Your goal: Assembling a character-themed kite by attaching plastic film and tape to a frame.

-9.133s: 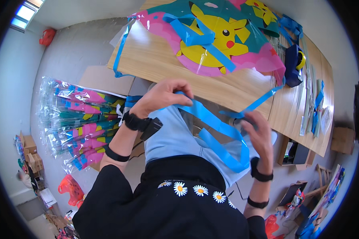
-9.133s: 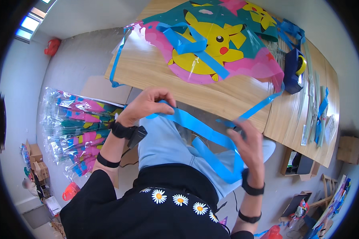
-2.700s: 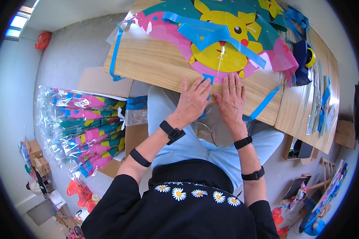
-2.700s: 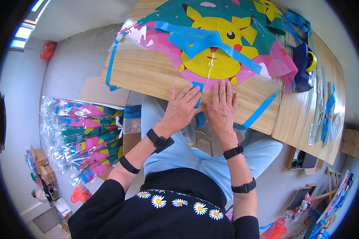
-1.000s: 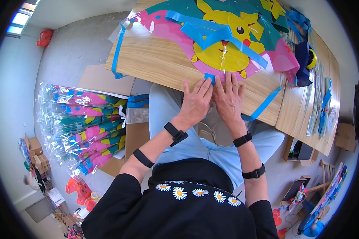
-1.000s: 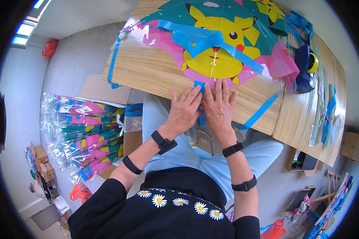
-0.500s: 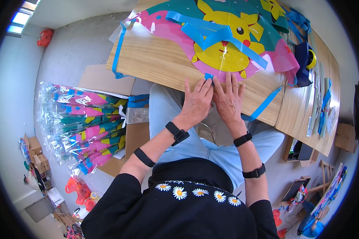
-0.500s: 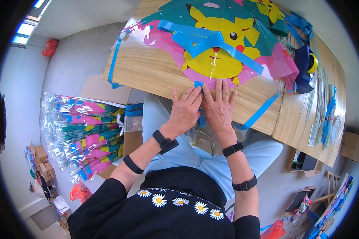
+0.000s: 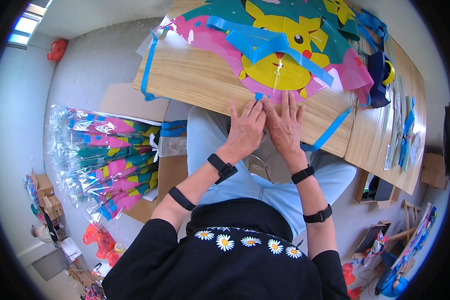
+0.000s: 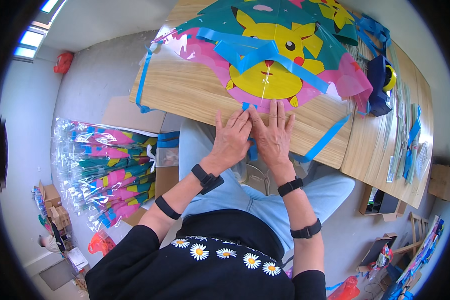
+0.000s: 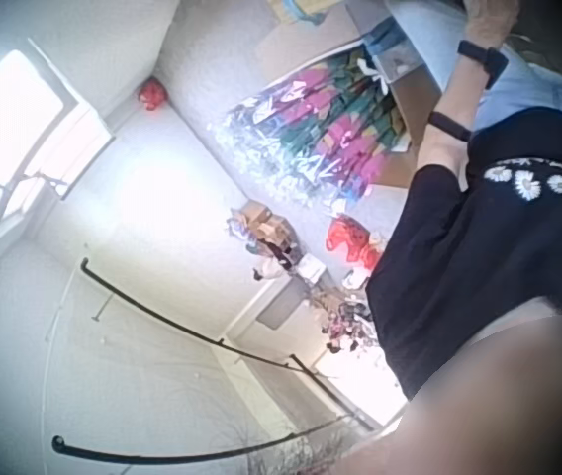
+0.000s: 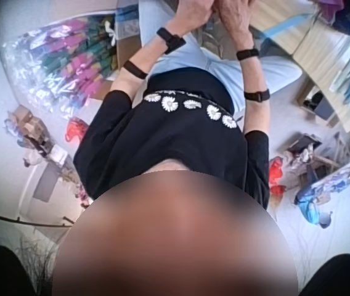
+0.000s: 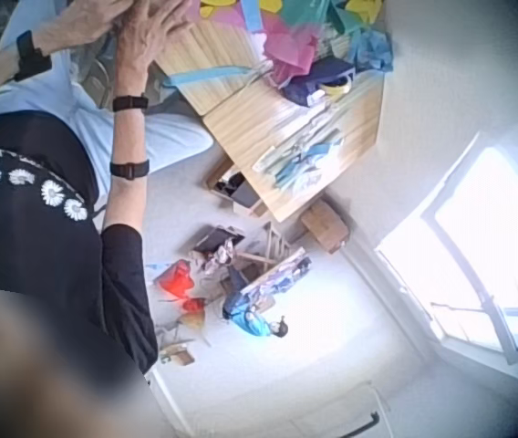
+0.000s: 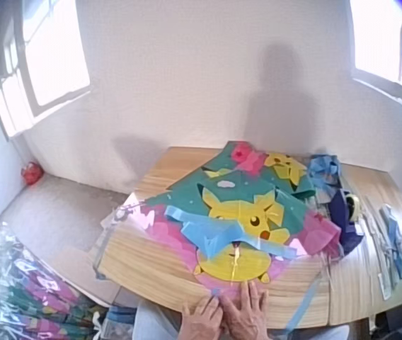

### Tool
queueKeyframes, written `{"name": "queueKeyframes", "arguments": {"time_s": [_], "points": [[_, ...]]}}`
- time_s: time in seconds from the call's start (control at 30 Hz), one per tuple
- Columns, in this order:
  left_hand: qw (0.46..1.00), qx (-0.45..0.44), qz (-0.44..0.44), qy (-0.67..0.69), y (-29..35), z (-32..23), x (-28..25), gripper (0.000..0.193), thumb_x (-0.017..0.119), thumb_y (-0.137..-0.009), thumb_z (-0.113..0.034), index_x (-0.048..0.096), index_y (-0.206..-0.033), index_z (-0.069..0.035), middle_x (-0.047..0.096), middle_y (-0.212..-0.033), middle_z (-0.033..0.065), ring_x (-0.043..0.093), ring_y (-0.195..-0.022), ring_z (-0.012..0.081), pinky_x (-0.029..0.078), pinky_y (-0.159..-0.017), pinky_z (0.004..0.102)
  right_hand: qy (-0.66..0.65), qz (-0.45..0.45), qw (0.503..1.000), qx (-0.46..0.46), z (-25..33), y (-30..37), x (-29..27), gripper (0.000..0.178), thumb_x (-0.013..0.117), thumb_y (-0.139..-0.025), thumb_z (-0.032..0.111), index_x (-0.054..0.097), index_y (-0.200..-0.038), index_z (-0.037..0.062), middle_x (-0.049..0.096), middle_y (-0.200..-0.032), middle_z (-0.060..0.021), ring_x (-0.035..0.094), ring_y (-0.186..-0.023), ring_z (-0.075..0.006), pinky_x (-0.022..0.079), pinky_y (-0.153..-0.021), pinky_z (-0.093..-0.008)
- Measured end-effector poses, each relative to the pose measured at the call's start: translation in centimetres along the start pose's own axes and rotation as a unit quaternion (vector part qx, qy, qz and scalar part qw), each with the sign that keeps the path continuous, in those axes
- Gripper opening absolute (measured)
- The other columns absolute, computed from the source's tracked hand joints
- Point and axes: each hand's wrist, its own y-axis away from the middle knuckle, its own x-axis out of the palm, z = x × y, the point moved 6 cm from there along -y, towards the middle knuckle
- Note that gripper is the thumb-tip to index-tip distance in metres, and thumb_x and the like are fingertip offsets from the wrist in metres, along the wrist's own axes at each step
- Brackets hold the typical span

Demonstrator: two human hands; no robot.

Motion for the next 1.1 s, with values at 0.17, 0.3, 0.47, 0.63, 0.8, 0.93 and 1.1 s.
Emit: {"name": "queueKeyframes", "arguments": {"time_s": [0.17,0.3,0.47,0.63,0.8,0.93,1.1], "points": [[1.0,-0.004,-0.006,0.002,0.0,0.1,0.1,0.065,0.073,-0.071,-0.017,0.053,-0.131,-0.002,0.047,-0.14,0.0093,0.041,-0.134,0.025,0.018,-0.107,0.0701,-0.015,0.0,1.0,0.0,-0.1,-0.1,0.2,0.057,0.06,-0.091,0.028,0.043,-0.145,0.0309,0.026,-0.155,-0.0219,0.023,-0.145,-0.0395,0.018,-0.111,-0.0663],[1.0,-0.013,-0.008,0.011,0.0,0.1,0.0,0.067,0.073,-0.072,-0.017,0.051,-0.133,-0.002,0.045,-0.141,0.0087,0.04,-0.134,0.0248,0.018,-0.107,0.0698,-0.019,-0.001,1.0,0.002,-0.1,-0.2,0.2,0.056,0.06,-0.091,0.029,0.044,-0.145,0.0302,0.026,-0.155,-0.0217,0.022,-0.145,-0.0397,0.019,-0.111,-0.066],[1.0,-0.013,0.014,0.023,-0.5,-0.5,0.0,0.064,0.071,-0.073,-0.017,0.051,-0.132,-0.001,0.046,-0.139,0.0104,0.042,-0.132,0.0267,0.022,-0.107,0.069,-0.005,-0.019,1.0,0.008,-0.7,0.0,0.1,0.054,0.059,-0.09,0.028,0.047,-0.142,0.0284,0.029,-0.153,-0.0227,0.025,-0.143,-0.0404,0.019,-0.11,-0.0662],[0.997,-0.044,0.061,0.006,-0.2,-0.1,-0.1,0.067,0.076,-0.071,-0.02,0.051,-0.131,-0.001,0.045,-0.14,0.0105,0.038,-0.135,0.027,0.024,-0.107,0.0675,-0.153,-0.032,0.988,0.011,-1.7,-0.4,-1.2,0.05,0.063,-0.087,0.018,0.052,-0.136,0.0164,0.042,-0.144,-0.0224,0.036,-0.136,-0.0403,0.03,-0.109,-0.0572],[0.998,-0.027,0.052,0.013,-0.3,-0.3,-0.6,0.07,0.078,-0.071,-0.022,0.051,-0.131,0.0,0.043,-0.142,0.0104,0.036,-0.135,0.0278,0.021,-0.109,0.0661,-0.13,-0.256,0.954,0.087,-13.2,-0.8,-8.3,0.034,0.067,-0.082,0.009,0.061,-0.115,0.0041,0.061,-0.108,-0.0223,0.056,-0.105,-0.0398,0.045,-0.09,-0.0456],[0.999,-0.005,0.051,0.005,-0.5,-0.6,-0.5,0.069,0.078,-0.071,-0.023,0.051,-0.13,0.001,0.043,-0.142,0.0106,0.037,-0.135,0.0284,0.019,-0.109,0.0658,-0.1,-0.362,0.856,0.356,-28.2,0.6,-14.1,0.029,0.072,-0.082,0.023,0.068,-0.101,0.0012,0.065,-0.087,-0.0169,0.061,-0.09,-0.0349,0.048,-0.081,-0.0433],[0.998,0.002,0.059,0.015,-0.9,-1.3,-0.5,0.067,0.078,-0.07,-0.021,0.054,-0.129,0.001,0.045,-0.143,0.0123,0.039,-0.134,0.0308,0.018,-0.111,0.0628,-0.224,-0.298,0.798,0.474,-42.6,1.6,-12.8,0.035,0.071,-0.085,0.028,0.066,-0.106,0.0,0.06,-0.074,-0.0051,0.054,-0.062,-0.0138,0.046,-0.059,-0.0321]]}}
